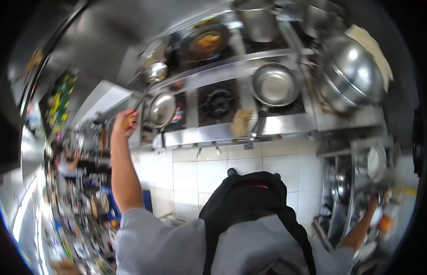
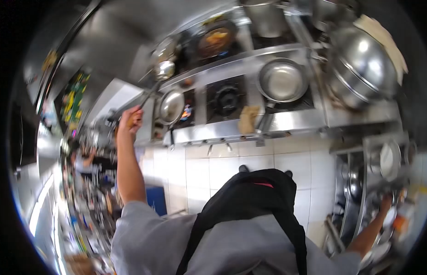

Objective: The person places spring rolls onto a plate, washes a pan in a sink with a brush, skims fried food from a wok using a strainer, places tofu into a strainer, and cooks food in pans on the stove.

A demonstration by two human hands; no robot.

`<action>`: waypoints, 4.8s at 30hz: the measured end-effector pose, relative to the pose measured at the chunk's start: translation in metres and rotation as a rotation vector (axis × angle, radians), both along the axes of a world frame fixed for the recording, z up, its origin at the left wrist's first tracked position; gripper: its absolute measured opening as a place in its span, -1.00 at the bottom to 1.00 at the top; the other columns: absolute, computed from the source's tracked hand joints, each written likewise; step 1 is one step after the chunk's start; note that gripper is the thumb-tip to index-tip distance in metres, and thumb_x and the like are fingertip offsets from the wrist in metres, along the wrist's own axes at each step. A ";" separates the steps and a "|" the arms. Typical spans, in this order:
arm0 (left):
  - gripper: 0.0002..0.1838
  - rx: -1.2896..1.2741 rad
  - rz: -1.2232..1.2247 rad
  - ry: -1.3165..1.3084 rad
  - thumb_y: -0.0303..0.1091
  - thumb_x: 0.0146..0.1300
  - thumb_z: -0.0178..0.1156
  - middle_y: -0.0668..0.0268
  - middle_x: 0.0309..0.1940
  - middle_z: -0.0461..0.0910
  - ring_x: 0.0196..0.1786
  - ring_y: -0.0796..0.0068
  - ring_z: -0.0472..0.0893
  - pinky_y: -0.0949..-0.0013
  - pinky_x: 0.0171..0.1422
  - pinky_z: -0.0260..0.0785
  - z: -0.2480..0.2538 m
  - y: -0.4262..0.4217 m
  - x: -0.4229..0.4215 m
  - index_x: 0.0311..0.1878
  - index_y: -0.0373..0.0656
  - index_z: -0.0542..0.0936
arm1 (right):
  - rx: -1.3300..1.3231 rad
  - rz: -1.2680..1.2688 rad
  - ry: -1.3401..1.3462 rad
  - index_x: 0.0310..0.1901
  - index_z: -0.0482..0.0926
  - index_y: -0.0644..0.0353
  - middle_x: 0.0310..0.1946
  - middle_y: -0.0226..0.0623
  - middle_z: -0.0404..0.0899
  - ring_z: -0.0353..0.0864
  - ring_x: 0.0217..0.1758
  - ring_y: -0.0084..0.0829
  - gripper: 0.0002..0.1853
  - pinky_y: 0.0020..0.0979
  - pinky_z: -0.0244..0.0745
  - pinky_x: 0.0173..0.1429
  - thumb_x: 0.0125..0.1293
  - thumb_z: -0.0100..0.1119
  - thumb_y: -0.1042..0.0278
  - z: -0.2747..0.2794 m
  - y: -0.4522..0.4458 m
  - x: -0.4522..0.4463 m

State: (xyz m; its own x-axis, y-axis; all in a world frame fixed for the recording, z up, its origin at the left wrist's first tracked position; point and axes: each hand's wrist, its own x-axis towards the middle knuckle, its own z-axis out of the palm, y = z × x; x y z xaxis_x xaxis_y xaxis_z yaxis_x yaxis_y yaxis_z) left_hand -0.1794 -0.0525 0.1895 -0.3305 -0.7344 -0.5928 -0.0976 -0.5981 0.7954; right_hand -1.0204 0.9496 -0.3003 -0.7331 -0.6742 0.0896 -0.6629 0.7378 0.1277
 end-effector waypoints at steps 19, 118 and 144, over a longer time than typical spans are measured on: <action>-0.24 -0.779 -0.065 -1.223 -0.41 0.17 0.09 -0.12 -0.36 0.62 -0.27 -0.18 0.60 -0.03 -0.16 0.45 -0.198 0.066 0.159 0.48 -0.09 0.12 | -1.179 -0.347 -0.888 0.19 0.47 0.18 0.07 -0.40 0.51 0.46 0.11 -0.53 -0.56 -0.50 0.32 0.21 0.37 0.18 0.15 0.307 -0.300 0.201; -0.31 0.140 0.964 0.060 -0.62 0.27 0.06 0.50 -0.41 0.42 -0.46 0.72 0.33 0.60 -0.38 0.20 -0.383 0.522 0.349 0.48 -0.09 0.21 | 0.010 0.661 -1.629 -0.08 0.51 0.43 -0.24 -0.20 0.57 0.66 -0.33 -0.40 -0.72 -0.39 0.70 -0.29 0.16 0.16 0.56 0.215 -1.040 0.996; -0.25 0.321 1.204 0.180 -0.52 0.28 0.04 0.48 -0.58 0.34 -0.63 0.70 0.30 0.57 -0.64 0.20 -0.292 0.416 0.282 0.53 0.11 0.08 | -0.491 0.133 -2.224 -0.14 0.50 0.31 -0.28 -0.32 0.49 0.54 -0.19 -0.30 -0.81 -0.27 0.63 0.11 0.32 0.19 0.38 0.027 -1.257 0.822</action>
